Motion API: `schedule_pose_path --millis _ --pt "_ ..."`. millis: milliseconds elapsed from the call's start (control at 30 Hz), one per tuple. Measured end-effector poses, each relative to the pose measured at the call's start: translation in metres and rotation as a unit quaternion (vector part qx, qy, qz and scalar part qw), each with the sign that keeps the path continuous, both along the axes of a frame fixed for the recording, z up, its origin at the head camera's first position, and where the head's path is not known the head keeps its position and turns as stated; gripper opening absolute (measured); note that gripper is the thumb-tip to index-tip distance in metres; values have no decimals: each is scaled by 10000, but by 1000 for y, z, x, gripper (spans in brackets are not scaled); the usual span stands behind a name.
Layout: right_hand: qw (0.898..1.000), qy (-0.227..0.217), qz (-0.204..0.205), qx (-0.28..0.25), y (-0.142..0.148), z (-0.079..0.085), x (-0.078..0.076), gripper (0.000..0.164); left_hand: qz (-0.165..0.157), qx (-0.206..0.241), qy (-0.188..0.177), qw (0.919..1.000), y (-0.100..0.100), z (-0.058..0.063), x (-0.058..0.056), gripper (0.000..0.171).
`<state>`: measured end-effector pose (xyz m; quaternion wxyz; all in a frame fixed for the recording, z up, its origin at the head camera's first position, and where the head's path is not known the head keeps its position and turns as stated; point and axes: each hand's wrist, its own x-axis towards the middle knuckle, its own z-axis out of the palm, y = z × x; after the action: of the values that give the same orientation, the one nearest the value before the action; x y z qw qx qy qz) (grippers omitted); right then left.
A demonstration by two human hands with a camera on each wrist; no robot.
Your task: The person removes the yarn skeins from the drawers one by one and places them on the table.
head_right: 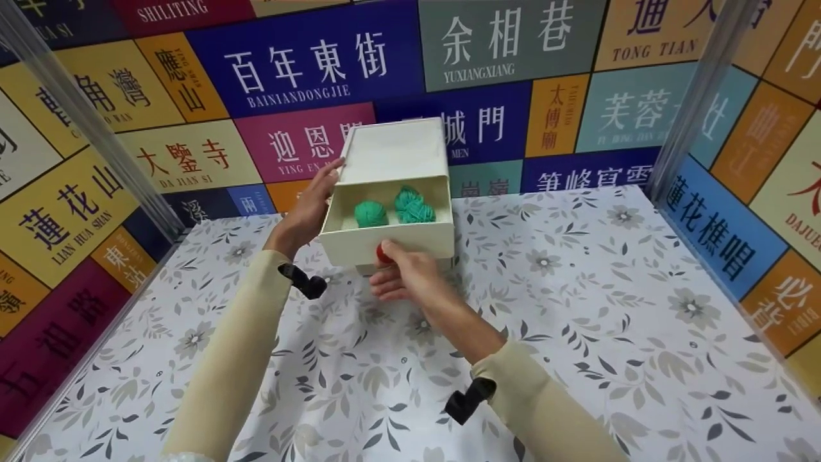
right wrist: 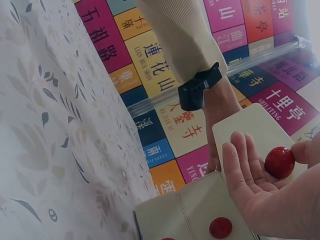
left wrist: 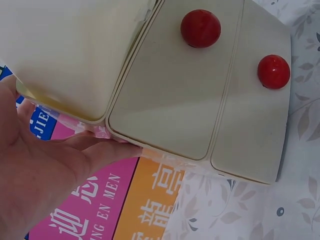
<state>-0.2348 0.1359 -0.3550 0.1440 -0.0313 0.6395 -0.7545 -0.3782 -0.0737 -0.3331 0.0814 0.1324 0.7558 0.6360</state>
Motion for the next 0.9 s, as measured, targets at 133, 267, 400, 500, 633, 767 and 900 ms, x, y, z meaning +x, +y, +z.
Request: schedule_pose_path --millis 133,267,400,500,633,767,900 --pt "10000 39 56 26 1 -1 6 41 -82 -8 59 9999 0 -1 1 49" --pt "10000 11 38 51 2 -3 11 41 -122 -9 106 9999 -1 -2 1 49" --pt "10000 -56 15 39 2 -6 15 43 -114 52 108 9999 0 -3 0 48" --pt "10000 -85 21 32 2 -8 17 44 -137 64 120 9998 1 -3 0 48" --pt "10000 -23 -5 34 2 -8 19 44 -128 29 150 9998 2 -1 -1 48" --pt "10000 -1 17 33 1 -10 23 43 -105 33 144 9998 1 -1 -1 48" --pt "9999 45 80 100 1 -11 26 44 -97 9 137 9999 0 -1 0 47"
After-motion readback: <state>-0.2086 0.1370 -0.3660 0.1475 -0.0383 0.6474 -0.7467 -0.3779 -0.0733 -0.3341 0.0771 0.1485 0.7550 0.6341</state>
